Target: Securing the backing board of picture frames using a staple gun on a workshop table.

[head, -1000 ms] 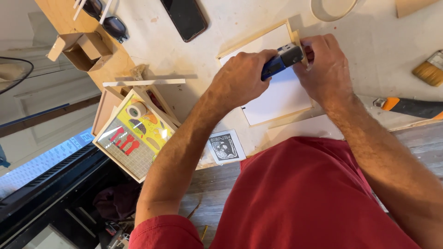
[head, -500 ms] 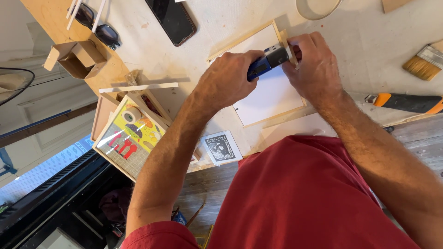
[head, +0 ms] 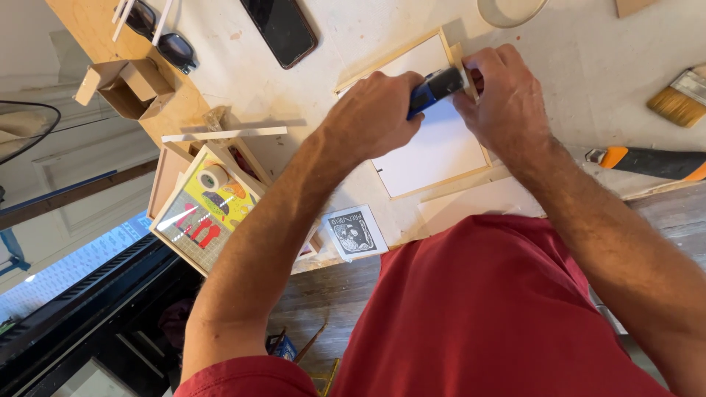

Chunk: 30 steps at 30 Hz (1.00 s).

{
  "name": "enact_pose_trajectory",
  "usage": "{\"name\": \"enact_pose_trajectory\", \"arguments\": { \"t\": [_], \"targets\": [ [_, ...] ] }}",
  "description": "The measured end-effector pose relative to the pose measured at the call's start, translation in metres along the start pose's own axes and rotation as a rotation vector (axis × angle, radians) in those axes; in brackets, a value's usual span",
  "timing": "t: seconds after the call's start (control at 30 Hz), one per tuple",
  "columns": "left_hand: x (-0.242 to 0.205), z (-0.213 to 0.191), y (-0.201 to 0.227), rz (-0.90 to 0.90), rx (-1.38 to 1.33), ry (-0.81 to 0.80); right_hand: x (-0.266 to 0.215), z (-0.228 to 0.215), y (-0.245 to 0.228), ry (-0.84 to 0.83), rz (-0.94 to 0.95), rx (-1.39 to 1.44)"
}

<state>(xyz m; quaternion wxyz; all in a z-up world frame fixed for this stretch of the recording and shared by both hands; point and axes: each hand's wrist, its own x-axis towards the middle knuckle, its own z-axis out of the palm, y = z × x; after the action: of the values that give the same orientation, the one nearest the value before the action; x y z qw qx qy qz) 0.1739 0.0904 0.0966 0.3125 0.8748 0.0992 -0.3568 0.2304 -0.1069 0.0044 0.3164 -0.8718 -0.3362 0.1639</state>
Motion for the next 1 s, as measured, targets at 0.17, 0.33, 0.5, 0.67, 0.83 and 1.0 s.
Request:
{"name": "enact_pose_trajectory", "arguments": {
  "t": [0.17, 0.33, 0.5, 0.67, 0.83, 1.0],
  "targets": [
    [0.006, 0.004, 0.007, 0.029, 0.155, 0.016, 0.000, 0.003, 0.003, 0.020, -0.047, -0.032],
    [0.000, 0.000, 0.006, 0.054, 0.171, 0.006, -0.001, -0.001, 0.001, -0.017, -0.023, -0.024],
    [-0.004, 0.002, 0.004, 0.062, 0.117, 0.017, 0.000, 0.001, 0.005, -0.015, -0.008, -0.033],
    [-0.007, 0.002, 0.005, 0.046, 0.104, 0.012, 0.001, 0.000, 0.005, -0.017, -0.003, -0.026],
    [-0.009, 0.001, 0.006, 0.045, 0.128, -0.001, 0.002, -0.002, 0.002, -0.054, 0.047, -0.006],
    [-0.010, 0.000, 0.007, 0.029, 0.101, -0.007, 0.001, -0.001, 0.002, -0.033, 0.024, -0.010]
  ]
}}
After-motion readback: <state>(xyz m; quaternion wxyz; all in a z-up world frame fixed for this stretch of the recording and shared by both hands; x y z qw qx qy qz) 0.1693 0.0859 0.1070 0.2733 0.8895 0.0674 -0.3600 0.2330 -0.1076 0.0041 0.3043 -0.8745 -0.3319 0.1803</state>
